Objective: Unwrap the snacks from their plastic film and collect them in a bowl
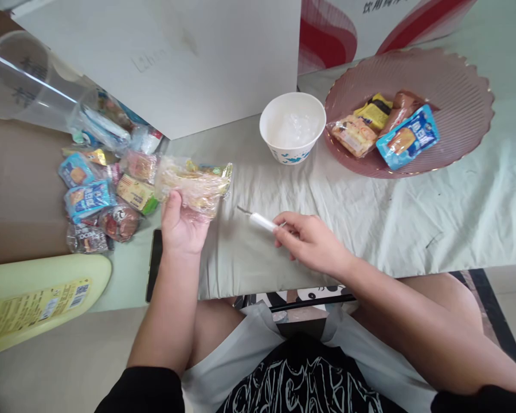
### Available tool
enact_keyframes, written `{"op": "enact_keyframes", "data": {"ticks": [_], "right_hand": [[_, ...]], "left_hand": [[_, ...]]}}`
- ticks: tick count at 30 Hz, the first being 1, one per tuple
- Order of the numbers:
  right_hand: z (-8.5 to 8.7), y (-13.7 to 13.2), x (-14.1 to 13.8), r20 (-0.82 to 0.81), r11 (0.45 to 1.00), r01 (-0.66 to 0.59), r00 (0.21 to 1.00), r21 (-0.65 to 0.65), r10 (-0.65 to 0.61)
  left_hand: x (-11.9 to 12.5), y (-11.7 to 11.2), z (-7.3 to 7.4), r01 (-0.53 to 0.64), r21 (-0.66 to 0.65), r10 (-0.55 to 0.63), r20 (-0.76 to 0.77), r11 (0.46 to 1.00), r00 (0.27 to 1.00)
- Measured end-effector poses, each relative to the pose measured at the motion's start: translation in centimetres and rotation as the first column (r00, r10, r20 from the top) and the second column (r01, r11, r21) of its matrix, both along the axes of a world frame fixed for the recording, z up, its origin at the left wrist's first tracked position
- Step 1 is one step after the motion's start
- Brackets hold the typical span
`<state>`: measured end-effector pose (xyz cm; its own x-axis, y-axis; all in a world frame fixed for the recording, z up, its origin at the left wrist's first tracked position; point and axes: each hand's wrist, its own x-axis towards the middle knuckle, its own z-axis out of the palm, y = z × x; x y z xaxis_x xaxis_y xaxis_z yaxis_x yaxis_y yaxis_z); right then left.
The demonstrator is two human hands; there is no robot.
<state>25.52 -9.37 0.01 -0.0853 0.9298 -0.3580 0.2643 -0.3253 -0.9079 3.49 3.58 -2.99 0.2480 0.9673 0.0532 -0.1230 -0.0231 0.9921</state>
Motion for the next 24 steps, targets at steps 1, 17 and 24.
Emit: {"op": "enact_keyframes", "data": {"ticks": [1, 17, 24], "right_hand": [[-0.1, 0.1, 0.6, 0.127, 0.997, 0.028, 0.991, 0.068, -0.036], [-2.5, 0.8, 1.4, 0.496, 0.797, -0.235, 0.863, 0.557, -0.093], [-2.9, 0.9, 1.1, 0.531, 0.821, -0.244, 0.843, 0.516, -0.083]], "left_hand": [[0.0, 0.0, 0.0, 0.0, 0.01, 0.0, -0.006, 1.0, 1.0], [1.2, -2.8, -0.9, 0.194, 0.33, -0.027, -0.448, 0.924, 0.893], [1.4, -2.8, -0.3, 0.236, 0.28, -0.064, -0.511, 0.93, 0.857]]}}
